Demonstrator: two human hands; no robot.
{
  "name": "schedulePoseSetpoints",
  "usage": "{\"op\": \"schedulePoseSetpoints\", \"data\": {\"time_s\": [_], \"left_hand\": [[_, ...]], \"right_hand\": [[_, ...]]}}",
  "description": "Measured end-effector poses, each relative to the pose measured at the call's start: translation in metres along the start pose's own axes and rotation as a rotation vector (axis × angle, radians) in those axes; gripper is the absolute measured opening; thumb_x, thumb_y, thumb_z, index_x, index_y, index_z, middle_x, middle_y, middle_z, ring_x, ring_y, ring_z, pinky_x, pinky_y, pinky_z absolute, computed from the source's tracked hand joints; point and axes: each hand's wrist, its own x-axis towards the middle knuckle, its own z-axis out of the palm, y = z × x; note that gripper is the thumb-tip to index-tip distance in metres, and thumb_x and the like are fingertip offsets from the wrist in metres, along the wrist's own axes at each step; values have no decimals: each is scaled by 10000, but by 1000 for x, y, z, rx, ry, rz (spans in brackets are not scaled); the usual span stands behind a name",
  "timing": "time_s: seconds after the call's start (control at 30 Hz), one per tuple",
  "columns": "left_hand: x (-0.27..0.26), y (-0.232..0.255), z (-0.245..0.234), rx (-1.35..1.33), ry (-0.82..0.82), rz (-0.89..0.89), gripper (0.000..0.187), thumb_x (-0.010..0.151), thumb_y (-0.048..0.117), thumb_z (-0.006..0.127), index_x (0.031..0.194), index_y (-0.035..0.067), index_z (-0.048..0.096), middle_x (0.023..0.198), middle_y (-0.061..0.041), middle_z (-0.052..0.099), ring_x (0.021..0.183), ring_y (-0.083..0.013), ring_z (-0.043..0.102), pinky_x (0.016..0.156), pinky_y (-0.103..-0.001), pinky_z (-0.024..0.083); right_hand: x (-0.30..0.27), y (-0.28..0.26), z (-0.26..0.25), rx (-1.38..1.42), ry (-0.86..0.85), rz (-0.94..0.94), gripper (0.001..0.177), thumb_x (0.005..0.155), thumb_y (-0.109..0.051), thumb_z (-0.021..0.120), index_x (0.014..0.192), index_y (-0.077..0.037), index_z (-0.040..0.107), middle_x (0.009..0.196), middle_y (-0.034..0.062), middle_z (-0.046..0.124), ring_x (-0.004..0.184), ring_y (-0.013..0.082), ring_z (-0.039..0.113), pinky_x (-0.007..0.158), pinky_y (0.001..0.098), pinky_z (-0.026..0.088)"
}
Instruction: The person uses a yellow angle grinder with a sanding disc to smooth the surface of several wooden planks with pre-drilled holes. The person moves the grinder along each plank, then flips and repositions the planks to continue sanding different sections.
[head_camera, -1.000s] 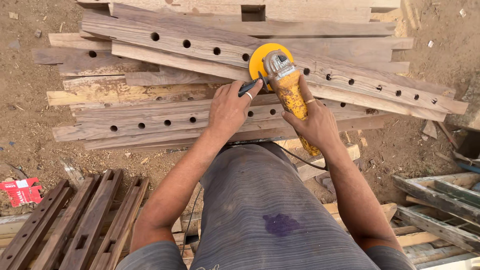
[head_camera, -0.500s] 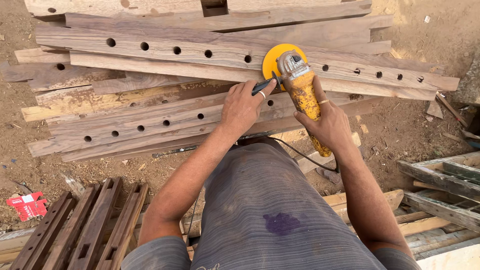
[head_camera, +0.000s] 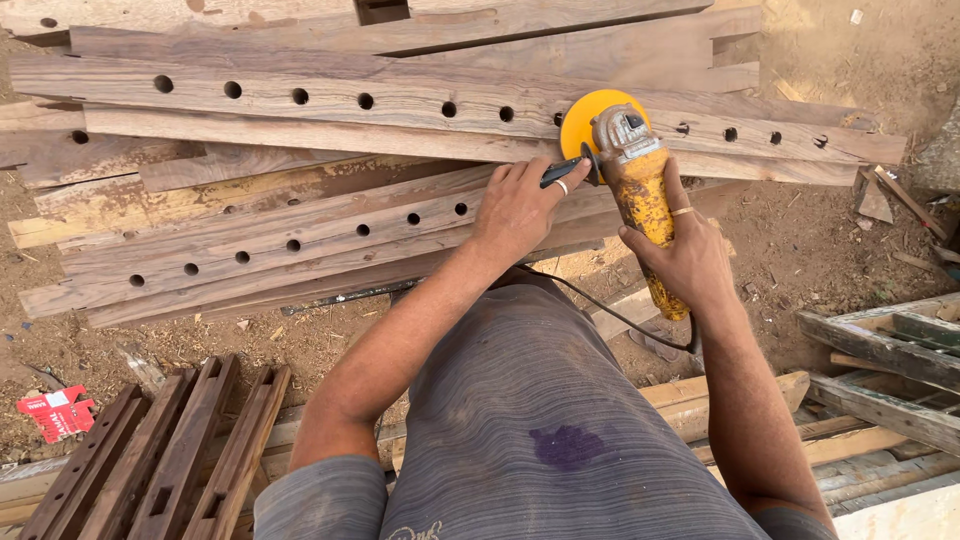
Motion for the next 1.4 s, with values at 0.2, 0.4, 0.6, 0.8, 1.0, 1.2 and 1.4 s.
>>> {"op": "schedulePoseSetpoints", "data": {"time_s": [0.2, 0.4, 0.6, 0.8, 1.0, 1.2, 1.4], "left_hand": [[27, 27, 54, -17, -128, 62, 595, 961, 83, 582, 1508, 314, 541, 1166, -108, 617, 1076, -262, 632, 939, -420, 461], [93, 75, 112, 55, -155, 196, 539, 943, 181, 512, 1431, 410, 524, 1268, -152, 596, 1156, -275, 587, 1017, -574, 393], [75, 32, 74, 240, -108, 72, 524, 983, 214, 551, 1474, 395, 521, 1343, -127, 568, 1310, -302, 511, 1197, -657, 266], [-5, -81, -20, 268, 48, -145, 559, 952, 123, 519, 1436, 401, 536, 1347, -193, 539, 1298, -331, 503, 1141, -700, 220], [-97, -183, -130, 273, 183, -379, 523, 972, 103, 541, 1435, 341, 594, 1361, -173, 539, 1322, -323, 494, 1182, -721, 175], [-172, -264, -216, 280, 301, -530, 485, 980, 131, 645, 1434, 299, 623, 1325, -152, 531, 1316, -339, 486, 1189, -733, 164], [-209, -322, -264, 350, 412, -592, 543, 921, 129, 710, 1438, 273, 635, 1355, -166, 511, 1327, -357, 465, 1174, -710, 158]], "right_hand": [[-25, 56, -4, 41, 66, 114, 1070, 871, -417, 777, 1707, -160, 161, 1152, 317, 711, 1018, 430, 733, 894, 498, 568], [-44, 110, 2, 198, 151, 371, 1065, 879, -422, 743, 1732, -263, 126, 1247, 300, 686, 1040, 381, 728, 891, 472, 584], [-12, 76, 57, 201, 294, 110, 1056, 986, -430, 777, 1772, -231, 100, 1292, 329, 689, 1140, 444, 706, 949, 507, 557], [28, -59, 90, 144, 106, -22, 1091, 931, -445, 763, 1737, -228, 61, 1167, 334, 703, 1010, 452, 727, 854, 495, 592], [71, -229, 128, 127, -3, -305, 1089, 913, -420, 745, 1698, -190, 25, 1120, 306, 725, 914, 412, 762, 762, 490, 612], [101, -360, 175, 74, -72, -543, 1099, 937, -447, 733, 1690, -134, -5, 1066, 320, 729, 914, 477, 736, 808, 516, 599], [125, -448, 210, 44, -125, -592, 1107, 926, -440, 729, 1679, -147, -27, 1028, 311, 734, 895, 460, 744, 819, 502, 594]]}}
